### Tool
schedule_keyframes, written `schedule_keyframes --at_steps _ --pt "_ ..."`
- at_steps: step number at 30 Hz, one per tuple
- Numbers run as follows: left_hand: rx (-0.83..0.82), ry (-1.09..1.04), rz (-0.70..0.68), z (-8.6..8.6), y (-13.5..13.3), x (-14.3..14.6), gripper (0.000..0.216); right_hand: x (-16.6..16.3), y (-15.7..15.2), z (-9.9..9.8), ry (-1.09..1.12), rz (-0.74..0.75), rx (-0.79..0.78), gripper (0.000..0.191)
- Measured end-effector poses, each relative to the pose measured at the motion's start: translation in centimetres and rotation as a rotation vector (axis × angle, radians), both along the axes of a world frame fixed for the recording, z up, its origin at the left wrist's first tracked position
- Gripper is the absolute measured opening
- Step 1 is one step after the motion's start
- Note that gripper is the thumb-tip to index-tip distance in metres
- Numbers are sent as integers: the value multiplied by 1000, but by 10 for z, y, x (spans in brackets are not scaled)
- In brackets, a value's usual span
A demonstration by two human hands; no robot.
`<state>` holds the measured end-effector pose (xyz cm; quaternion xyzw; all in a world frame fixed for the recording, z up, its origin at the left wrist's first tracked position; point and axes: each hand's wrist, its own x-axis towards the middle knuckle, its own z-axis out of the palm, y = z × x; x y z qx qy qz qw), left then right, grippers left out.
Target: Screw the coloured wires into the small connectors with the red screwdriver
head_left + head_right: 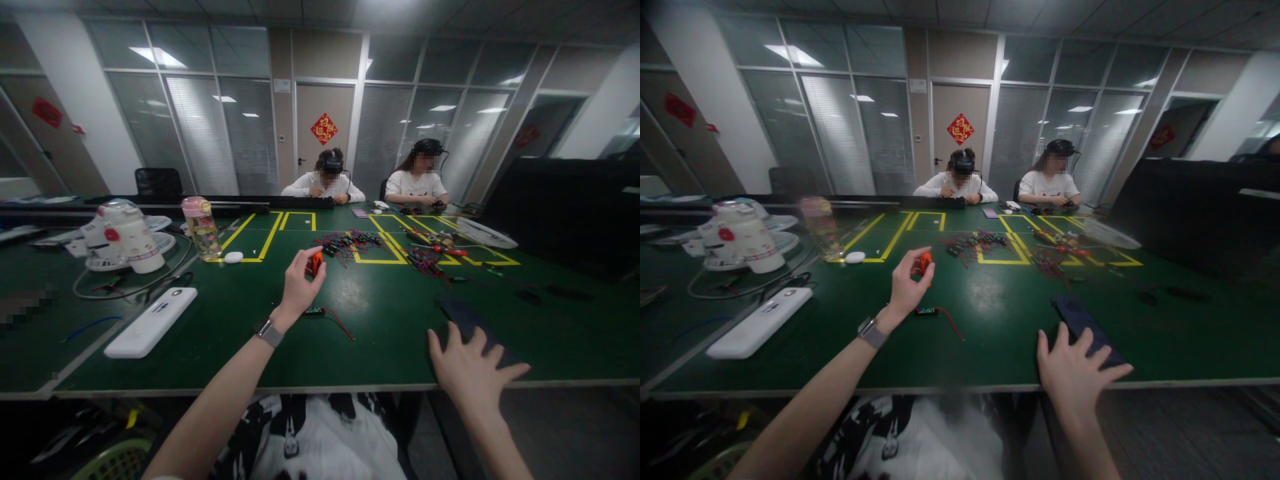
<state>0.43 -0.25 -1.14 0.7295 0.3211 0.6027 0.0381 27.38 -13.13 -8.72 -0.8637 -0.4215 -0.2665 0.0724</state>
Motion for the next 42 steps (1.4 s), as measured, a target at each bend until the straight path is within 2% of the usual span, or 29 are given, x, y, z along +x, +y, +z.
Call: schedule_keyframes --at_steps 26,42 --pt "-13 5 -16 0 0 0 29 0 2 -1 64 -2 21 53" --pt "7 -2 1 -2 2 0 29 2 2 -4 29 -3 35 53"
